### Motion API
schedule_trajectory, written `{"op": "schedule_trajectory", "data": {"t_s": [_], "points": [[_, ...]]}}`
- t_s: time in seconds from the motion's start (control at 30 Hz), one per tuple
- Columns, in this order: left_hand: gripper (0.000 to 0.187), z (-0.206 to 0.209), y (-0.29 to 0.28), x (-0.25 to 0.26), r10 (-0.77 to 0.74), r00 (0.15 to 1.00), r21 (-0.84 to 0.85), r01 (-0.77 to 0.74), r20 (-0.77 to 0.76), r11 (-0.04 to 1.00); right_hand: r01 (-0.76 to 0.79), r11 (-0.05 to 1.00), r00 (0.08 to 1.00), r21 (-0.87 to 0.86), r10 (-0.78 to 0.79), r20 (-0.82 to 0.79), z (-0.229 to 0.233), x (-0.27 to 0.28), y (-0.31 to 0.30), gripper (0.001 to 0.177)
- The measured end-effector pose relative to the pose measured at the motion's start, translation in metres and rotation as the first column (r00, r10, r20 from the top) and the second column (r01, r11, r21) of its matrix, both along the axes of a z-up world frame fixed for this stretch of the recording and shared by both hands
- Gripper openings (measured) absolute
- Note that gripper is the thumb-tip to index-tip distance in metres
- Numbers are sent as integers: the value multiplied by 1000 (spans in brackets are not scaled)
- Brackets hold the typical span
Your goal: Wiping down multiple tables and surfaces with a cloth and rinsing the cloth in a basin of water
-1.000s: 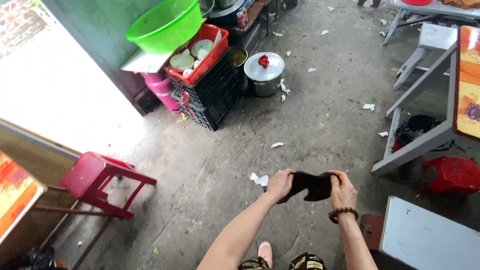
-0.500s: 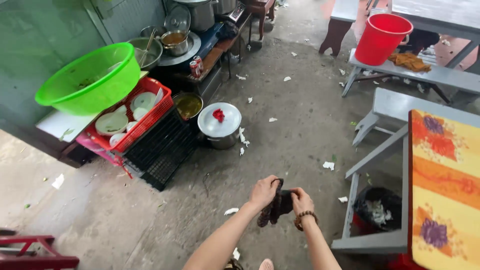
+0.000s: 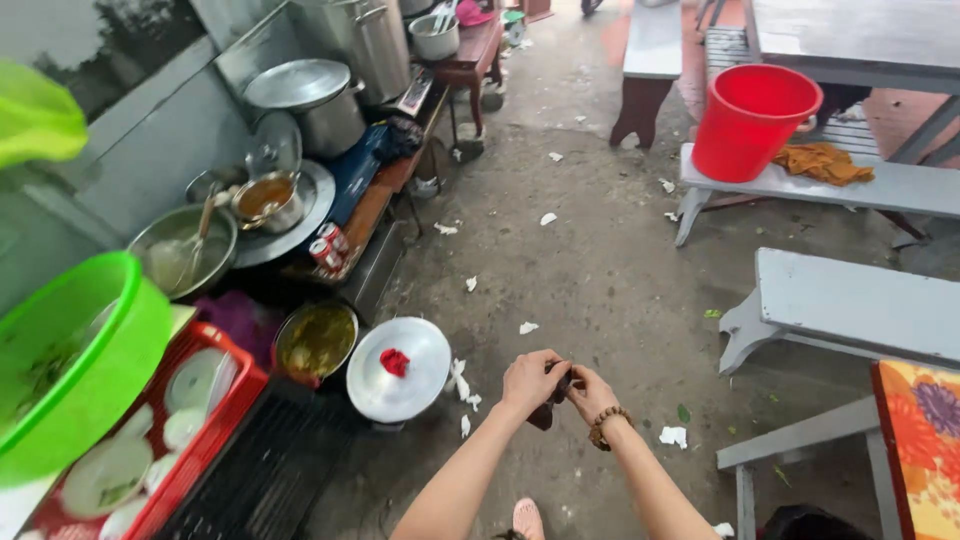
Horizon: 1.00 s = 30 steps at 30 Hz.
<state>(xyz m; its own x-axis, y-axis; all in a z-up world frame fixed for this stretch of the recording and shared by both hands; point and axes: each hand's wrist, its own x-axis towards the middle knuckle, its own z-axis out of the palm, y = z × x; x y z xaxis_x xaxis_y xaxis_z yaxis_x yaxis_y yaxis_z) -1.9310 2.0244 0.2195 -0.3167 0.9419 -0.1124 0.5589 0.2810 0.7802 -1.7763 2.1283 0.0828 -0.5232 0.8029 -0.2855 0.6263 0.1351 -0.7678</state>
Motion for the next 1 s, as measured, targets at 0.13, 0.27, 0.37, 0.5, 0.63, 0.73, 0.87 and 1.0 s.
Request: {"op": "schedule_trajectory", "data": {"t_s": [0.13, 0.27, 0.37, 0.5, 0.63, 0.73, 0.87, 1.0], "points": [[31, 8, 126, -28, -90, 996, -26, 89, -2, 996, 94, 995, 995, -19, -95, -12, -15, -12, 114, 42], [29, 28, 254, -77, -147, 988, 25, 146, 43, 989, 175, 984, 984, 24, -175, -3, 4, -64, 236, 40], [32, 29, 346, -115, -118, 992, 22, 117, 38, 993, 153, 988, 988, 15, -153, 19, -13, -106, 340, 41], [34, 43, 482, -187, -68, 997, 1, 68, -30, 998, 107, 994, 989, 16, -108, 102, -84, -180, 503, 34], [31, 71, 583, -258, 26, 996, 22, -24, -80, 999, 90, 996, 978, 6, -89, 190, -31, -255, 607, 28], [29, 81, 661, -320, 130, 991, 43, -129, -42, 991, 74, 997, 974, 4, -73, 212, -43, -324, 706, 24], [28, 58, 788, -407, 204, 978, 84, -199, -55, 976, 88, 996, 984, 19, -90, 156, -42, -396, 831, 35], [26, 71, 904, -474, 185, 983, 138, -180, -21, 974, 137, 990, 982, -13, -135, 132, 4, -451, 925, 38]]}}
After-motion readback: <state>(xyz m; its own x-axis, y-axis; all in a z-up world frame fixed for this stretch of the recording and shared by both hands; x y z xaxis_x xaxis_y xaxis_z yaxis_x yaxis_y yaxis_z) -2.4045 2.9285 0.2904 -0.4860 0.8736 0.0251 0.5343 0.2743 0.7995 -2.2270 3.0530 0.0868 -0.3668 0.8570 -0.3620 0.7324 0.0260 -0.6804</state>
